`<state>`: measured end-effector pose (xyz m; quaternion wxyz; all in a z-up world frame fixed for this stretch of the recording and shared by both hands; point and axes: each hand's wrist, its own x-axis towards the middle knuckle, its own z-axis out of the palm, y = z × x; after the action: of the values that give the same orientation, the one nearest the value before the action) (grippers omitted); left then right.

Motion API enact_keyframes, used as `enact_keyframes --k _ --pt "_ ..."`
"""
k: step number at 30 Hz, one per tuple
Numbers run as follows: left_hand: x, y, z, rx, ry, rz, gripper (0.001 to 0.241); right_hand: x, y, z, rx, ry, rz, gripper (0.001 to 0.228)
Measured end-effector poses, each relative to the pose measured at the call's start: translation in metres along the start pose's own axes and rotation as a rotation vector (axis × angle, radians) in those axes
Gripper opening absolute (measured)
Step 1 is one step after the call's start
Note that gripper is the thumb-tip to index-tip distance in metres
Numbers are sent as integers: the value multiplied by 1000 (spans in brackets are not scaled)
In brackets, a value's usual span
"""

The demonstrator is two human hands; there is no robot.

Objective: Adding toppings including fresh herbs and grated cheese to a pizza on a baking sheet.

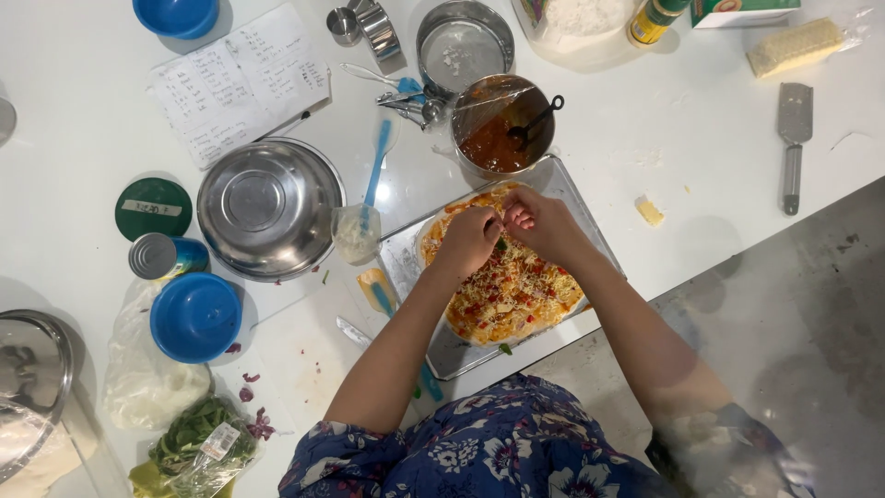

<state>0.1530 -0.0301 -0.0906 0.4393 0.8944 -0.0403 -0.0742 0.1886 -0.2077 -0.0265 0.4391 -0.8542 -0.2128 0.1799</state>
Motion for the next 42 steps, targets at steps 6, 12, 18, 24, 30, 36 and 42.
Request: enact_keyframes --k 6,12,18,24,30,36,42 --pt "5 2 -12 -45 113 125 13 11 11 2 -61 200 142 23" --pt "11 -16 -16 36 96 21 14 22 56 6 -23 281 320 20" --pt "17 -16 -21 -80 84 -151 15 35 58 13 -37 294 341 23" --pt "14 -31 -23 -175 53 -145 27 28 64 -2 -41 275 460 18" --pt "6 -2 -32 -365 -102 -252 54 5 58 6 101 198 395 24" --pt "-4 5 -28 -250 -164 -16 50 -9 28 22 106 2 111 36" --pt "-16 11 -33 -233 -174 -48 17 -19 8 16 -1 11 102 19"
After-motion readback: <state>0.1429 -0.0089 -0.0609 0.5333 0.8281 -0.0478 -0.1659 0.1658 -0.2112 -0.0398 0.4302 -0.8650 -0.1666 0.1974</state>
